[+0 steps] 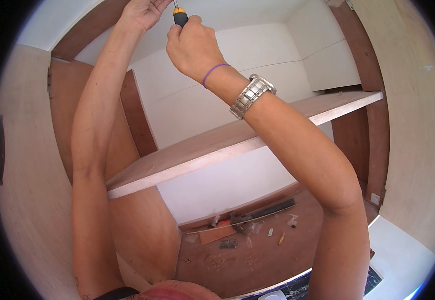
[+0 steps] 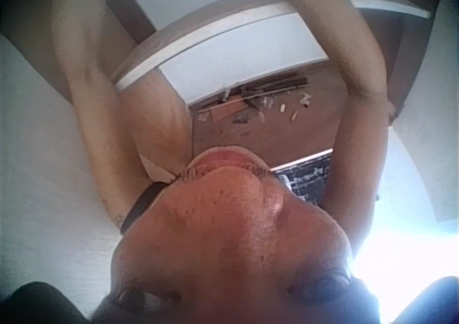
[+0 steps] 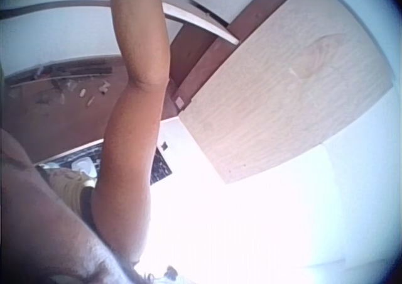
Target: The person uses a screwdriver to tighten the hinges on a wooden kitchen cabinet door.
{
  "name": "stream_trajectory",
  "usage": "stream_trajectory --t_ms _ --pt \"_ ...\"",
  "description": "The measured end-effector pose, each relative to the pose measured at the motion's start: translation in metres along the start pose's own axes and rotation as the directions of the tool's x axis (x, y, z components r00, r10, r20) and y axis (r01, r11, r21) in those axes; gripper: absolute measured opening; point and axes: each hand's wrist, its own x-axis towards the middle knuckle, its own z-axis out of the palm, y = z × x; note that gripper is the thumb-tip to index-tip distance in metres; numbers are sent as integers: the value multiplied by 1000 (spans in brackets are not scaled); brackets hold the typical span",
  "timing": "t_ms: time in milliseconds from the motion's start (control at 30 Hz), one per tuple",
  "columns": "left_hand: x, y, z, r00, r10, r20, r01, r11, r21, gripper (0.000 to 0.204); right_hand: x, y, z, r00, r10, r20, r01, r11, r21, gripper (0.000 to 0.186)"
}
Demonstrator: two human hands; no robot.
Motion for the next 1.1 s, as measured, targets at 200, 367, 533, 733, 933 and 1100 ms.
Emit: stream_trajectory --t_ms 200,367,533,733,933,1100 --pt "3 -1 -3 1000 6 9 -6 1000 5 17 4 0 -2 1000 8 -10 -7 1000 29 42" --pt "-2 0 1 999 32 -14 -31 999 38 17 2 -4 -9 1000 27 4 -27 998 59 41" --pt "1 0 1 1000 25 -7 -25 999 20 17 5 -3 -10 1000 18 -9 -17 995 95 42" --pt "-2 1 3 998 42 -36 -40 998 46 18 5 -6 -12 999 47 22 -50 989 140 41" --pt "4 1 0 999 45 -27 -43 998 55 16 5 -8 -13 997 66 26 -69 987 147 40" --pt "7 0 0 999 30 -34 -28 999 43 15 2 -12 -15 996 88 35 -91 989 119 39"
